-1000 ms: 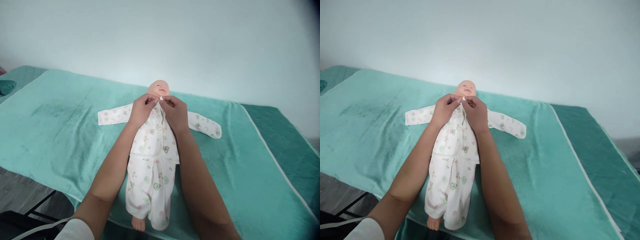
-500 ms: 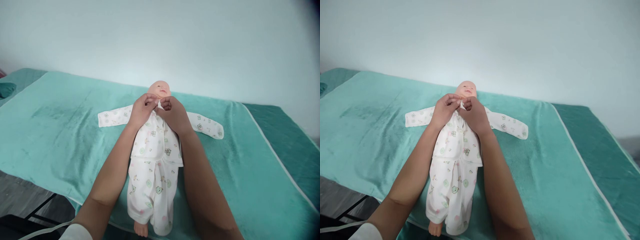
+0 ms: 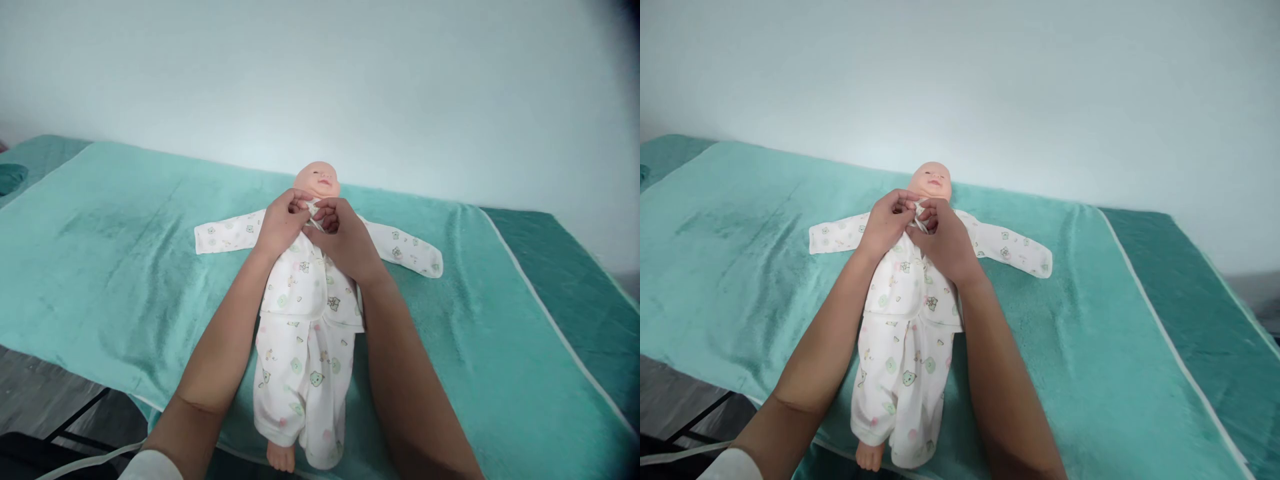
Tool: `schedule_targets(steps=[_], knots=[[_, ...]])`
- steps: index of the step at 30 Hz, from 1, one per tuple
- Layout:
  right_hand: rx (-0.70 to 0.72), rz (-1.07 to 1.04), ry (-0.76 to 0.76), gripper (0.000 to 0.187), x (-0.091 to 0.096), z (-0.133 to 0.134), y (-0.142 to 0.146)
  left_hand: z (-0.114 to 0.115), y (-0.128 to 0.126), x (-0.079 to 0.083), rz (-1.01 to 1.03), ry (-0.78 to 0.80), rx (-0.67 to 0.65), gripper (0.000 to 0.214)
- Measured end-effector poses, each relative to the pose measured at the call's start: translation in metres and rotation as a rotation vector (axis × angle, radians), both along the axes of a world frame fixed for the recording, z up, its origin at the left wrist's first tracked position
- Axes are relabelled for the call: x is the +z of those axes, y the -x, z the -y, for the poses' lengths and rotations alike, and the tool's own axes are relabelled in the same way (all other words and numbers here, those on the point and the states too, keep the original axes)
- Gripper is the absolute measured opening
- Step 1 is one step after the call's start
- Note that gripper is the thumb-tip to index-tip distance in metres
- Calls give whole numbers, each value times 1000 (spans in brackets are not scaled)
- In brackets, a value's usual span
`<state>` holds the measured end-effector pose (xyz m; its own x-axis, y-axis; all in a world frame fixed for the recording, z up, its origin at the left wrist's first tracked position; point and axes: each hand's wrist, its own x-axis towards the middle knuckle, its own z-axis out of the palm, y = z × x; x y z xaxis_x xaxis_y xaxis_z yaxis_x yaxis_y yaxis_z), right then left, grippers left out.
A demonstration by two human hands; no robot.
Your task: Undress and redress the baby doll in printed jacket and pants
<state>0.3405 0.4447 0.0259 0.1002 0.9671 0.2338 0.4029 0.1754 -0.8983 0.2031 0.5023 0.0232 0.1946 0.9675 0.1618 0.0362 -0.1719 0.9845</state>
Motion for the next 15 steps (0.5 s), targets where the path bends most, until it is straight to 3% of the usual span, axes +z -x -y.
schedule_targets(steps=[4,8,11,15], knots=[[-72,-15,-21,36,1,19,4,3,4,-5,-3,-100,11,20],[-215,-65,-44,25,-3,44,7,14,12,-7,-12,-102,-16,12],[-250,11,-89,14,-7,55,9,24,19,-2,-102,-127,-83,9],[-243,169,-113,18,-8,55,12,31,26,5,-209,-211,-165,9]])
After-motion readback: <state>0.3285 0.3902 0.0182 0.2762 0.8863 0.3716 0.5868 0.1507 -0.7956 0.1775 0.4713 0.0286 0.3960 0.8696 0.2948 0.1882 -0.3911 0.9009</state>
